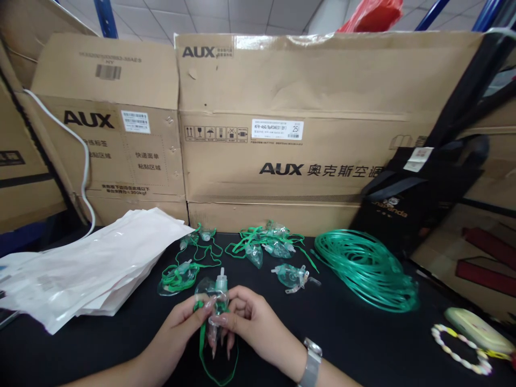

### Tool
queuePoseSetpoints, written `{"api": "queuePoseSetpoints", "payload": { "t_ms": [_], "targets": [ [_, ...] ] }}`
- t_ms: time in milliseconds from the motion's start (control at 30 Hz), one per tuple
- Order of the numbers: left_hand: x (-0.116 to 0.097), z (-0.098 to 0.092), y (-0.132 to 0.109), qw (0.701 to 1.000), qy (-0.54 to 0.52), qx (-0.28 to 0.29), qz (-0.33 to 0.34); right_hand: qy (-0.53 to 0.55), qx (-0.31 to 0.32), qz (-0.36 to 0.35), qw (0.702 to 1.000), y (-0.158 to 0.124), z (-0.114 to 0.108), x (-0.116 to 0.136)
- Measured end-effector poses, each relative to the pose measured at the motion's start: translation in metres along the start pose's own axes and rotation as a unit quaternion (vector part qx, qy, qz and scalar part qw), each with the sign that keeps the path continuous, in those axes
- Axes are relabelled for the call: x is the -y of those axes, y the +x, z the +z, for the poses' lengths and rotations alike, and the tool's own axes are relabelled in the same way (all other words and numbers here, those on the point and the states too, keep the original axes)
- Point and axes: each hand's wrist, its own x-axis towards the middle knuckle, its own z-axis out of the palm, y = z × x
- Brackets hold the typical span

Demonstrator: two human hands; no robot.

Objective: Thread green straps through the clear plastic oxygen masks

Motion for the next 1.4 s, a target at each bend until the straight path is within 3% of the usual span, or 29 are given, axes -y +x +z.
{"api": "queuePoseSetpoints", "payload": {
  "t_ms": [333,433,567,733,833,967,1133,1300,1400],
  "targets": [
    [0.002,0.000,0.002,0.999,0.030,-0.018,-0.009,0.044,0.035,-0.029,0.998,0.001,0.010,0.003],
    [0.001,0.000,0.001,0.999,0.046,-0.003,-0.015,0.062,0.007,-0.006,0.998,0.000,0.007,0.003],
    [0.001,0.001,-0.001,0.997,0.047,0.057,0.027,0.060,-0.042,0.026,0.997,-0.002,0.003,0.002],
    [0.004,0.002,-0.001,0.995,0.083,0.042,0.042,0.043,-0.023,0.040,0.998,0.001,-0.003,-0.002],
    [0.003,0.001,-0.001,0.997,0.065,0.048,0.019,0.008,-0.008,0.005,1.000,0.003,-0.007,-0.007],
    [0.001,0.000,0.000,0.998,-0.007,0.040,-0.043,-0.097,-0.068,-0.068,0.991,0.001,-0.009,-0.006],
    [0.003,-0.002,0.004,0.991,-0.087,0.028,-0.096,-0.187,-0.089,-0.115,0.972,-0.005,-0.006,0.004],
    [0.002,-0.004,0.004,0.989,-0.126,-0.005,-0.083,-0.320,-0.169,-0.214,0.907,-0.010,-0.002,0.009],
    [0.001,-0.004,0.002,0.989,-0.132,-0.015,-0.071,-0.300,-0.176,-0.198,0.916,-0.008,-0.001,0.006]
  ]
}}
